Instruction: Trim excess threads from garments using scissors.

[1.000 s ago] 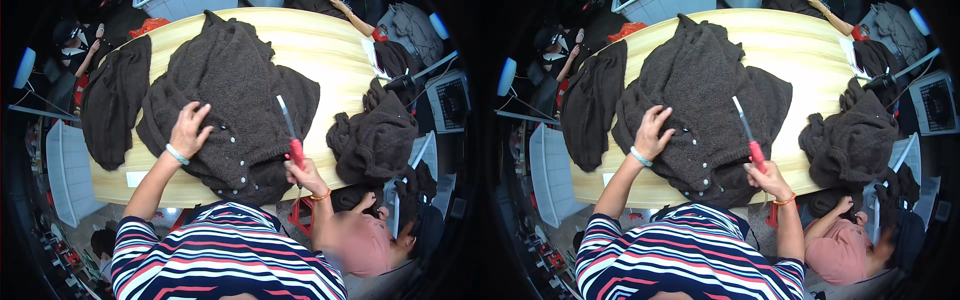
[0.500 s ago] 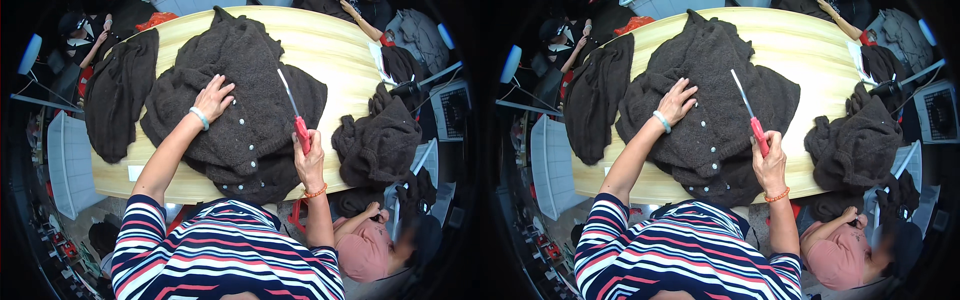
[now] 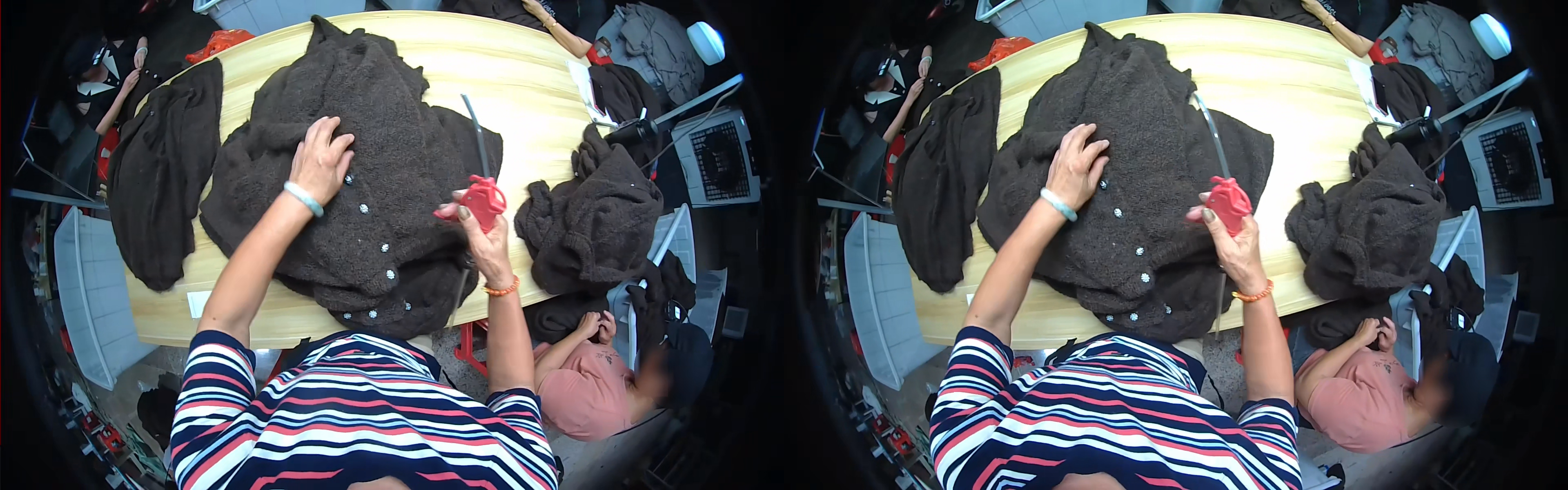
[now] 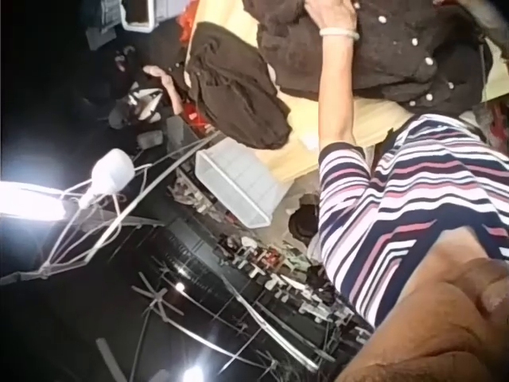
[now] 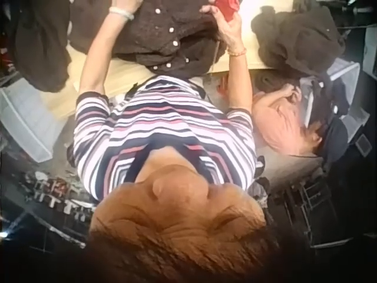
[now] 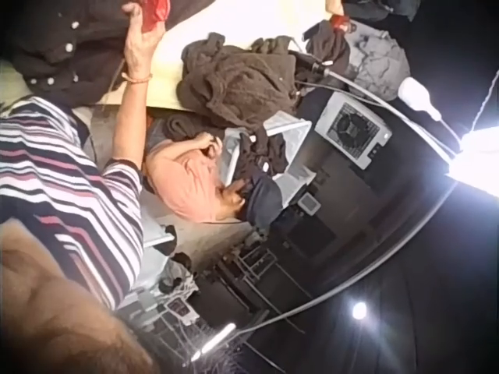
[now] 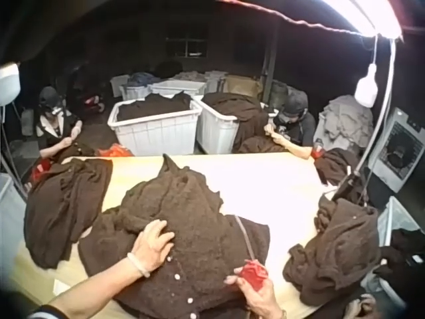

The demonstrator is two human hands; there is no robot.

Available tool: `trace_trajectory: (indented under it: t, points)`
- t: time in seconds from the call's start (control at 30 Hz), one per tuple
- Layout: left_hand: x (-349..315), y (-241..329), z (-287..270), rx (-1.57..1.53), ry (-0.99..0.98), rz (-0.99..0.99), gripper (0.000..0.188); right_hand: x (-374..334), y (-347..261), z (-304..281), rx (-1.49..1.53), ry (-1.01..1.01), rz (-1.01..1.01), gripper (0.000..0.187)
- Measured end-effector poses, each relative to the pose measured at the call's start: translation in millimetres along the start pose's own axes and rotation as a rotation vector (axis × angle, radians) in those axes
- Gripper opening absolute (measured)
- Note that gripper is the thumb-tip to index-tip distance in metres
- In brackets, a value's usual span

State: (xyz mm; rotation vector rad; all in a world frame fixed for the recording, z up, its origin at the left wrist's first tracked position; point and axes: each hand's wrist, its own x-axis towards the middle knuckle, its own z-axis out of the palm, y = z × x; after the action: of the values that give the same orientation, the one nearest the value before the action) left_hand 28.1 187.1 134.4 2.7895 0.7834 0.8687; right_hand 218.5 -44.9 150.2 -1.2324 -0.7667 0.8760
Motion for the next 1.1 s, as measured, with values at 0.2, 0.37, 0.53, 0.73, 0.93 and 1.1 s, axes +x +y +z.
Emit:
trace_trajectory:
  t: [0.2, 0.37, 0.53, 0.73, 0.93, 1.1]
  points:
    - [-65, 55, -31, -0.025, -0.104, 0.021, 0.048, -37, -28, -5, -0.657, -0.12, 0.091, 0.027]
    - [-85, 31, 1, -0.059, -0.347, 0.021, 0.055, -76, -19, 36, -1.006, -0.237, 0.064, 0.023]
    - [-95, 26, 10, -0.035, -0.341, 0.04, 0.052, -74, -13, 54, -1.206, -0.256, 0.168, 0.013]
    - [-103, 24, 18, -0.047, -0.356, 0.005, 0.044, -40, -14, 70, -1.267, -0.275, 0.109, 0.02]
    - [-108, 28, 19, -0.079, -0.348, -0.027, 0.05, -81, -28, 45, -1.238, -0.451, 0.169, 0.022]
    - [-109, 47, 8, -0.007, -0.432, -0.016, 0.06, -127, -41, 38, -1.205, -0.454, 0.381, 0.027]
